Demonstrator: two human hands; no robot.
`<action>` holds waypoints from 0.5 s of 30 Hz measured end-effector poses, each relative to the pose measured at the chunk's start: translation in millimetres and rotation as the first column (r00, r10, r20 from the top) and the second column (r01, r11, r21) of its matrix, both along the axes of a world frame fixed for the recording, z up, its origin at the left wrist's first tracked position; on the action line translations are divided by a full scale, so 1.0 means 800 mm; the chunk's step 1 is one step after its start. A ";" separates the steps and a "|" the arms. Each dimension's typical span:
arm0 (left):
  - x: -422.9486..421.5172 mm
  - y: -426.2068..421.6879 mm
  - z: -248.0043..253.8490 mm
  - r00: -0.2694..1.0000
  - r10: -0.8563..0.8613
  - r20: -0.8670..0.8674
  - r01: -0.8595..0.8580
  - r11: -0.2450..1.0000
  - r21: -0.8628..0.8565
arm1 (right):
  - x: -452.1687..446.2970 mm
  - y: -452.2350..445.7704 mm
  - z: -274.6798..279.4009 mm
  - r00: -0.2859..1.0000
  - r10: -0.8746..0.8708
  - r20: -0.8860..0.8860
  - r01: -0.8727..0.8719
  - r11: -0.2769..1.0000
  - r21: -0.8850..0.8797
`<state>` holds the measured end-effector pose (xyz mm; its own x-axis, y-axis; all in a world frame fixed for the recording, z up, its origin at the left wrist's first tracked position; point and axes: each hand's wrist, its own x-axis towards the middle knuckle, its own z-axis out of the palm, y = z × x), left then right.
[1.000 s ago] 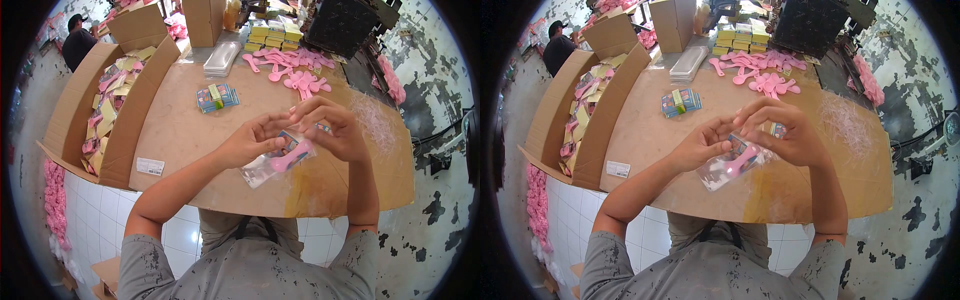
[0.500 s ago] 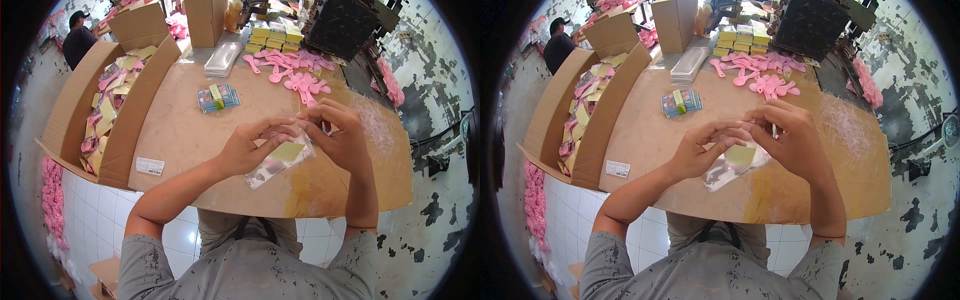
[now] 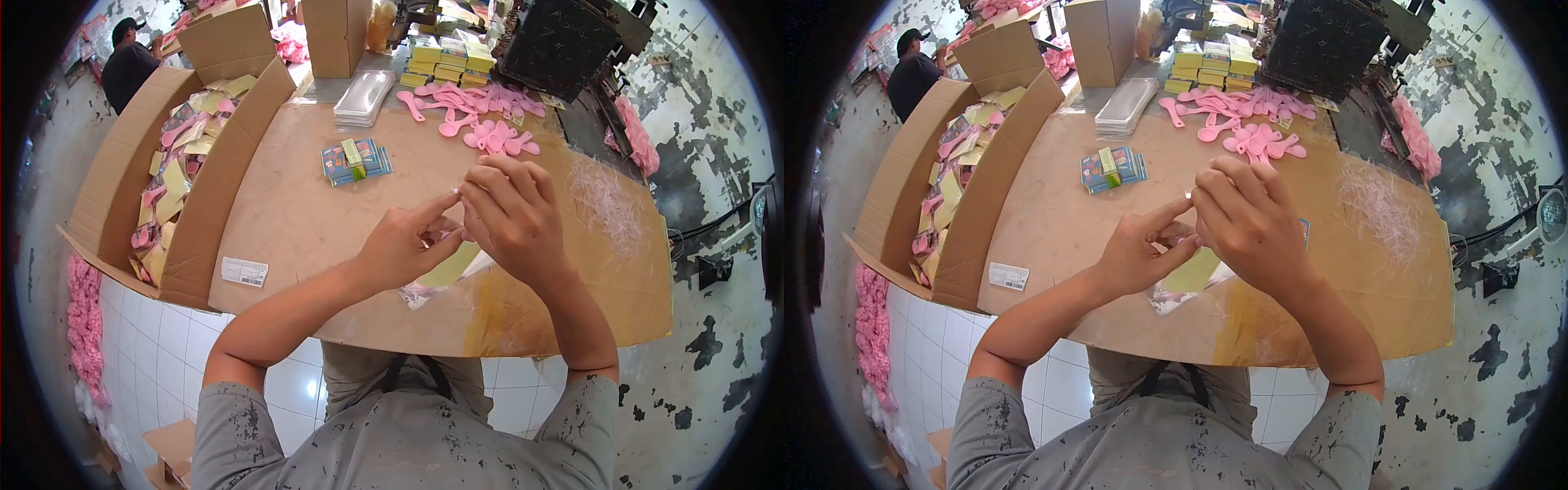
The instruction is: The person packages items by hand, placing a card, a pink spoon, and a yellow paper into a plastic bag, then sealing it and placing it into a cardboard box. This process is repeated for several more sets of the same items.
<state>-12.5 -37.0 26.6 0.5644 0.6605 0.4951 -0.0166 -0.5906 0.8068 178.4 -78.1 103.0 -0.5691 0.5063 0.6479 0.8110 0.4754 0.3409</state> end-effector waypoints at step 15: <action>0.002 0.021 0.010 0.953 -0.212 0.216 0.297 0.797 -0.525 | 0.277 -0.040 0.022 0.242 -0.518 -0.820 -0.679 0.513 -0.525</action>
<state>-10.6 -20.2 34.5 0.7036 0.6868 0.1825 -0.2404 -0.0116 0.9706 400.1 -110.3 120.9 -0.0330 0.9980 0.0540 0.1099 0.0573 -0.9923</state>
